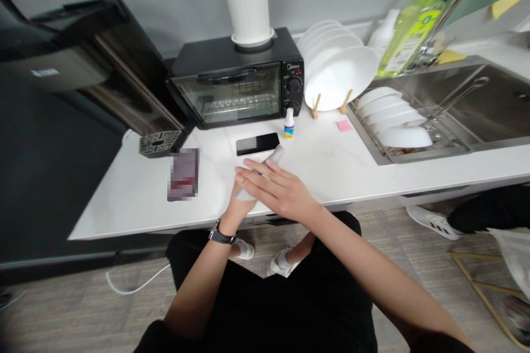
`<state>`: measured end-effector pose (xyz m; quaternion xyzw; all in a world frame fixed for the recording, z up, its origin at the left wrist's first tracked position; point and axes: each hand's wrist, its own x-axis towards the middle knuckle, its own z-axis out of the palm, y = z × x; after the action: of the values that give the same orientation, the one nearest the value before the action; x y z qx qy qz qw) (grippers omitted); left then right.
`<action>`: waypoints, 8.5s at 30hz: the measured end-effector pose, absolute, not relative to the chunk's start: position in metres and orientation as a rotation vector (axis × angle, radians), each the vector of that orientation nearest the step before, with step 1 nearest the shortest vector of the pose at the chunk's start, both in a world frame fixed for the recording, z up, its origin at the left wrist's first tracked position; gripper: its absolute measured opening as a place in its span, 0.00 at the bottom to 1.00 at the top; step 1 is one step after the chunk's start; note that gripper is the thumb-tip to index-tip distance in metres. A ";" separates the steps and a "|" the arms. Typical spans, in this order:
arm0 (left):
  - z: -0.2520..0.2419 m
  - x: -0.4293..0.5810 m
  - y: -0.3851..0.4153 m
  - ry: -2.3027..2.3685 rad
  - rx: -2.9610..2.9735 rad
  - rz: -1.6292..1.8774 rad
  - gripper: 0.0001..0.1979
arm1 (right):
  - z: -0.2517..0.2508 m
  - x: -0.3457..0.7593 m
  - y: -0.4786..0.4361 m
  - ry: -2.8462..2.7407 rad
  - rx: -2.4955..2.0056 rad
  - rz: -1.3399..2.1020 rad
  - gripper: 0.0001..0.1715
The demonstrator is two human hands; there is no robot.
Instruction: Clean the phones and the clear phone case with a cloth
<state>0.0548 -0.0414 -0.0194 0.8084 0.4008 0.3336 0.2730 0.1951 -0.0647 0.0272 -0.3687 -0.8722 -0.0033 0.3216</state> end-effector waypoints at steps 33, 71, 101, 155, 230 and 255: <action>-0.022 0.045 -0.061 1.619 2.241 0.678 0.12 | 0.001 0.179 -0.073 -2.345 -1.371 -0.107 0.28; -0.009 0.048 -0.067 1.454 2.266 0.642 0.15 | 0.005 0.190 -0.085 -2.186 -1.584 -0.102 0.32; -0.020 0.047 -0.061 1.502 2.278 0.651 0.11 | 0.006 0.180 -0.087 -2.291 -1.520 -0.137 0.38; -0.001 0.058 -0.073 1.099 1.584 0.684 0.15 | -0.006 0.249 -0.060 -1.636 -1.426 0.609 0.14; -0.003 0.042 -0.059 1.290 2.158 0.742 0.40 | -0.002 0.231 -0.092 -2.283 -1.700 0.030 0.25; -0.006 0.048 -0.060 1.343 2.355 0.604 0.39 | -0.007 0.206 -0.105 -2.390 -1.500 0.153 0.26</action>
<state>0.0479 -0.0605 -0.0056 0.8338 0.4755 0.2140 0.1810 0.2057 -0.1054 -0.0069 -0.5243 -0.8352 0.0535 0.1572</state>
